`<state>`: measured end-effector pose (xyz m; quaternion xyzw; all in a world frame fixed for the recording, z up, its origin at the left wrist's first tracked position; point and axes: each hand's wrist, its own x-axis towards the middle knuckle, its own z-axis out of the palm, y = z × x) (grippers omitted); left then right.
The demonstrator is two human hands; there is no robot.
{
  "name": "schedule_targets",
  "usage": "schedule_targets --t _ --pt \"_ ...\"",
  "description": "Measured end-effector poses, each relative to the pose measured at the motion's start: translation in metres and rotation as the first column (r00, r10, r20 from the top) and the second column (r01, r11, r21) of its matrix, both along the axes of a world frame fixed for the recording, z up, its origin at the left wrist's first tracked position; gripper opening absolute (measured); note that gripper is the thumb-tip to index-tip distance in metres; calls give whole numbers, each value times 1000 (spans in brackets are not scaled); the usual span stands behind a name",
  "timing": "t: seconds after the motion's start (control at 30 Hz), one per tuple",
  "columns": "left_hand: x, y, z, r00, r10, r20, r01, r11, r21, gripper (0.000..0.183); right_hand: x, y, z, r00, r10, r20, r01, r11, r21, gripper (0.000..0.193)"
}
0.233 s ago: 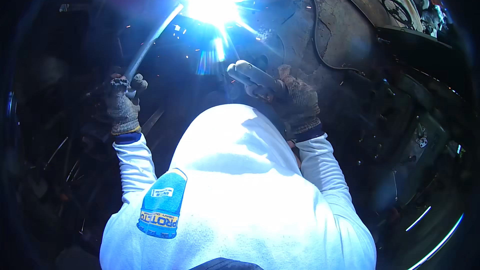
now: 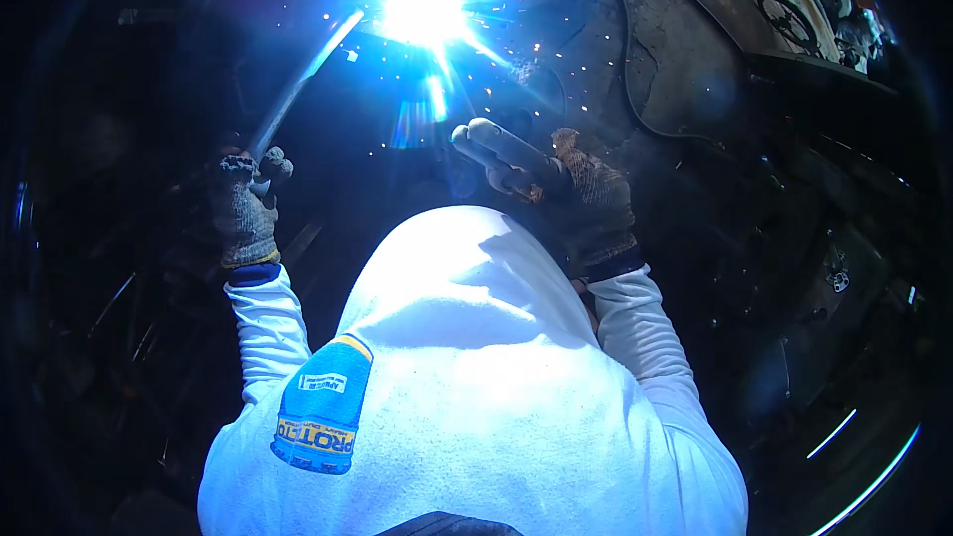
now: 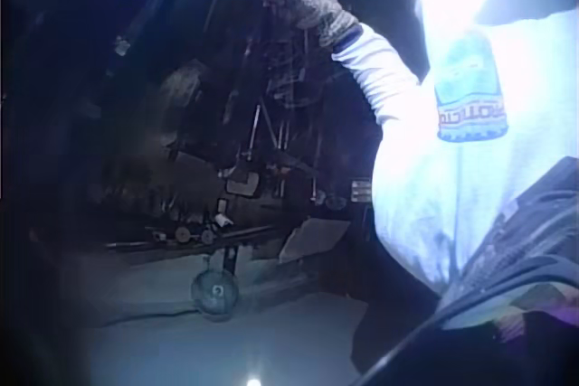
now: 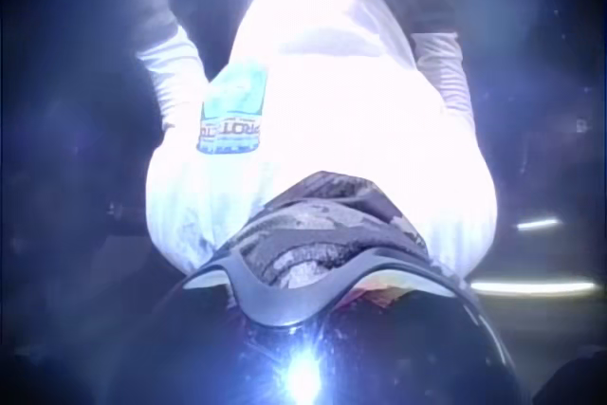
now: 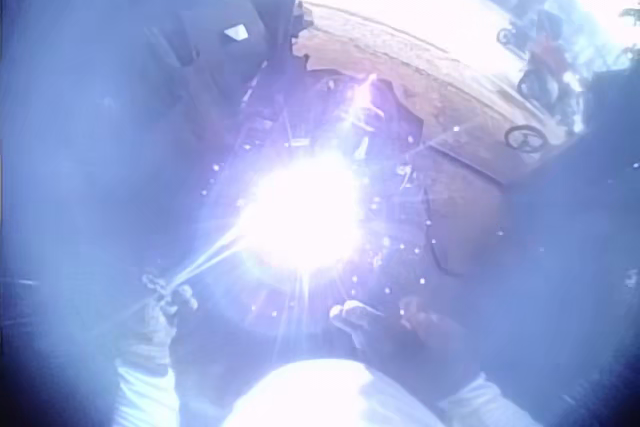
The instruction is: The person welds components of a metal frame together on a workbench, using a welding torch to join the curved and straight pieces, and then uses a hammer to tap and adjust a metal tube segment.
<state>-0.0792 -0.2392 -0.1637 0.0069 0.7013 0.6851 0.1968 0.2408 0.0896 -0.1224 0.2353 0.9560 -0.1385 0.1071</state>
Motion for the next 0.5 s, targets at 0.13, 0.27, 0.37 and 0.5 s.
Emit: schedule_targets --t 0.13,0.27,0.37,0.5 --pt "9 24 32 999 -52 5 51 998 21 26 5 -3 -7 970 -113 -215 92 990 -105 42" --pt "3 16 22 995 19 97 -24 998 53 27 9 -7 -4 934 -197 -297 115 955 -275 46" --pt "16 25 30 981 -38 189 -26 944 328 16 14 -13 -2 920 -229 -317 107 927 -359 50" --pt "10 3 13 630 -561 -537 -10 686 -727 14 14 -18 0 915 -238 -324 104 919 -381 56"
